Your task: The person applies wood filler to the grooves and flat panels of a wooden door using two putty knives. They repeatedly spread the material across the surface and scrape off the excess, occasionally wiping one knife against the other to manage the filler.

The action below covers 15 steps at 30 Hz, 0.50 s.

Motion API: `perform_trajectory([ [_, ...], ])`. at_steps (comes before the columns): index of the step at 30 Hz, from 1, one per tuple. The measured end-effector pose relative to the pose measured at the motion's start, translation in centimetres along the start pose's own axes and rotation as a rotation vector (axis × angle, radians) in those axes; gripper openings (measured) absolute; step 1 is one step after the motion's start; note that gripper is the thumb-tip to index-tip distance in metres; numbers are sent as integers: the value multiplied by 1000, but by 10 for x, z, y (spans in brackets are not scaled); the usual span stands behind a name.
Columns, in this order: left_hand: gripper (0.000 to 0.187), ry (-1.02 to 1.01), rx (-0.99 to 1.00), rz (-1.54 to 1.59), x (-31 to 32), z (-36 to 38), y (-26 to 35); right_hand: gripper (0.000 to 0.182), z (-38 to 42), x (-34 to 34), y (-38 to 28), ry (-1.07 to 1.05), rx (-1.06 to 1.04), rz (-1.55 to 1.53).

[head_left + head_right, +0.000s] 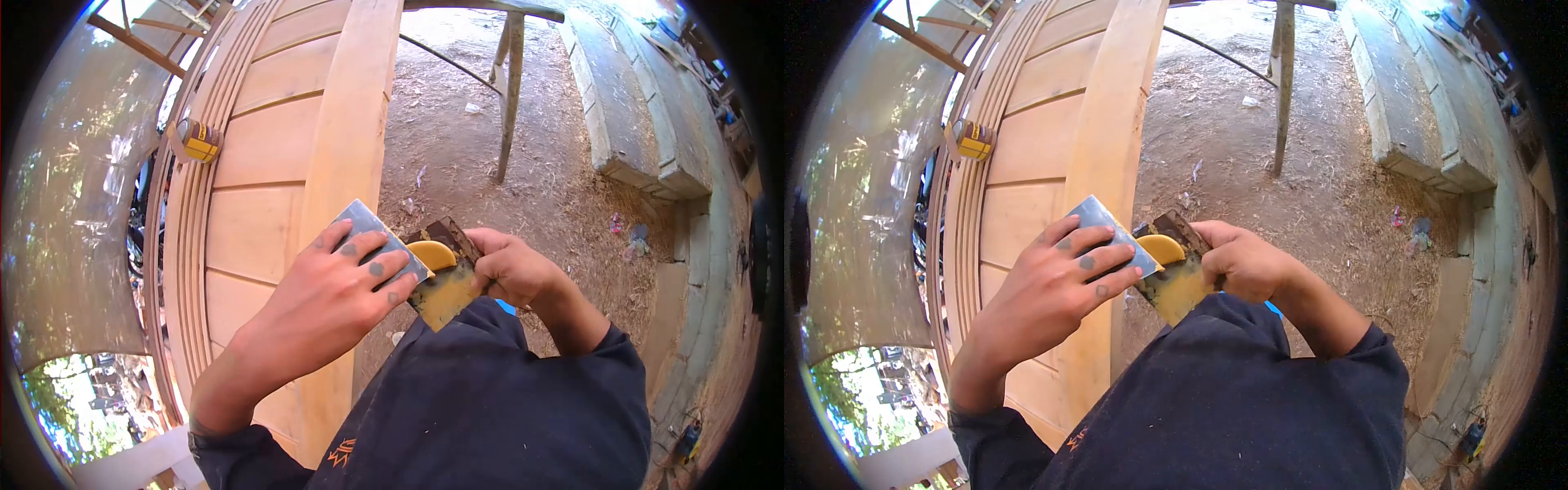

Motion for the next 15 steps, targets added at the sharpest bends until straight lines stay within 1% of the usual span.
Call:
perform_trajectory([
  [2, 34, -32, -25, 3, 8, -2, -3, 55, -6, -1, 4, -37, 5, 169],
  [5, 34, -62, -37, 35, 17, 6, -9, 54, -16, -3, 12, -19, 58, 242],
  [8, 36, -115, -80, 77, 22, 19, -12, 52, -26, 5, 9, 3, 58, 296],
  [9, 36, -138, -102, 89, 23, 24, -13, 51, -30, 8, 9, -25, 74, 268],
  [11, 36, -108, -125, 128, 31, 36, -18, 50, -41, 13, 9, -83, 111, 210],
  [15, 37, -29, -209, 161, 40, 62, -20, 50, -55, 36, -2, -106, 108, 372],
])
Point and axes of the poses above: each hand's wrist, its own z-axis away from the middle knuckle, its own x-axis out of the palm, y = z × x, the point moved 3 cm from there along -z, towards the middle knuckle, and after that the axes turned 10 degrees about -y, right-handed, at the moved point
